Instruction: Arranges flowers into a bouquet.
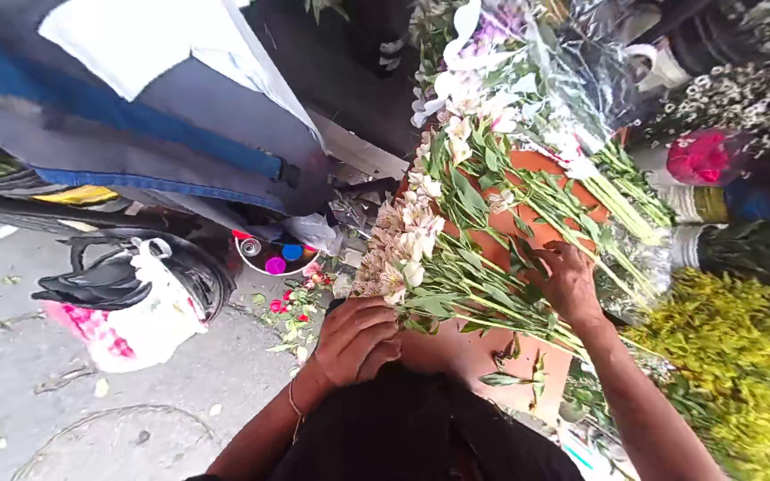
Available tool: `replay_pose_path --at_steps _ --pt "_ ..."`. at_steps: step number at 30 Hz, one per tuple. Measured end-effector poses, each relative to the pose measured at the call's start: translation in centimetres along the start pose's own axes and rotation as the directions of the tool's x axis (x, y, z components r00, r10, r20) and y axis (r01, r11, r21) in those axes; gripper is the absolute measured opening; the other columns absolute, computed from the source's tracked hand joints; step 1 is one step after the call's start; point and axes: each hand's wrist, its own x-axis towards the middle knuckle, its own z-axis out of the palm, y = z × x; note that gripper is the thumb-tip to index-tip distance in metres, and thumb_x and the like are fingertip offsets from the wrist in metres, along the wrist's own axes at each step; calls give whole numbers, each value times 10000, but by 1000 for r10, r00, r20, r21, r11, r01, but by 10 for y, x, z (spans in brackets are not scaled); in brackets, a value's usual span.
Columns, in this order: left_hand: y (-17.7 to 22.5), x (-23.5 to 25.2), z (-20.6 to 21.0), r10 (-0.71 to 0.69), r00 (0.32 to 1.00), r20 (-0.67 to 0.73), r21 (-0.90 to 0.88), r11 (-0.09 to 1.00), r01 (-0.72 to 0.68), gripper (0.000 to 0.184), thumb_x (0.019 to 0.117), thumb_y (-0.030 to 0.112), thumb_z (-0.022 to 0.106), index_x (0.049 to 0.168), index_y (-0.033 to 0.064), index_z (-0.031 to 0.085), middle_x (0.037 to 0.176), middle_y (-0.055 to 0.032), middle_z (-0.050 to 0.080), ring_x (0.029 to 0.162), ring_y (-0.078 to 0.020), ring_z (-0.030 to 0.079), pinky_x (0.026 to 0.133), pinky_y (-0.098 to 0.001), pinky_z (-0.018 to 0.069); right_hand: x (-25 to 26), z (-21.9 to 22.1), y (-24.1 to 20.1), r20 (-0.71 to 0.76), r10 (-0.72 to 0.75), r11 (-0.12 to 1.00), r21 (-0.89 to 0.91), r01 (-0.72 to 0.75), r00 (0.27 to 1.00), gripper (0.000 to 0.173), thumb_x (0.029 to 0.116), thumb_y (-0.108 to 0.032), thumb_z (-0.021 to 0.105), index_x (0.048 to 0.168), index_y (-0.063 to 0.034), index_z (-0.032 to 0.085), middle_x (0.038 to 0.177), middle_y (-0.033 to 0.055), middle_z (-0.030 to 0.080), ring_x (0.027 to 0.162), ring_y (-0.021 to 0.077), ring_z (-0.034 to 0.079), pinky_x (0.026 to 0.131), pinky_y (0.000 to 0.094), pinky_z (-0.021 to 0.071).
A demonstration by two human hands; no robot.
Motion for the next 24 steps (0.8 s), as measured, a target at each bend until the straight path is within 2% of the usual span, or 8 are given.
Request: replay_pose_path --at_steps 2,4,8,10,13,17,20,24 --pt "5 6 -7 0 1000 -1 5 1000 0 281 1087 290 473 1013 72 635 1081 -69 704 1142 -180 662 1002 -316 543 -2 12 5 9 32 997 -76 -31 999 317 973 -257 653 1081 37 705 1226 297 633 1156 530 586 917 722 426" --pt "11 10 -11 1 1000 -16 17 1000 -1 299 1091 294 460 1001 73 640 1072 -66 710 1130 -186 675 986 -330 563 -3 7 6 -109 42 994 -99 -52 993 315 1030 -230 564 1092 49 698 1191 291 655 1131 507 616 918 689 456" --pt "22 16 -6 6 1000 -18 69 998 -5 346 1095 334 444 984 75 645 1076 -68 713 1143 -181 671 998 -328 556 0 -29 -1 -353 134 989 -11 -148 926 355 1070 -205 467 1286 -9 668 1101 305 683 976 498 682 780 646 523" --pt "24 20 4 -5 1000 29 108 994 2 380 1074 397 489 1033 59 657 1109 -91 704 1174 -200 651 1025 -344 536 5 -49 -3 -430 109 993 -3 -122 896 365 1081 -235 466 1325 -42 657 1036 303 684 882 491 687 717 634 514" --pt "19 18 22 -10 993 118 201 980 -14 388 1027 401 600 1065 24 687 1109 -149 713 1178 -259 651 1050 -390 516 7 -80 -3 -501 15 994 -90 -69 866 369 1088 -272 472 1358 -81 636 1016 303 678 848 507 678 678 652 494" --pt "13 19 26 18 992 122 253 966 -49 332 1017 327 634 1017 4 713 1065 -174 724 1126 -279 674 1025 -389 529 -1 -108 17 -436 -154 980 -180 82 886 367 1094 -258 464 1348 -47 624 999 329 644 892 536 654 743 655 496" --pt "21 21 20 74 994 75 292 952 -93 307 1019 315 634 1011 18 710 1058 -159 730 1117 -265 677 1016 -382 528 -17 -91 33 -362 -269 961 -166 222 892 347 1080 -249 486 1300 -47 662 891 286 642 757 496 652 639 628 495" --pt "38 21 22 141 989 55 314 937 -151 315 1023 338 624 1012 32 702 1059 -146 728 1107 -259 676 999 -380 528 -40 -59 33 -371 -248 969 -111 223 895 391 1088 -315 457 1281 -26 636 1035 296 682 750 482 692 573 616 507"
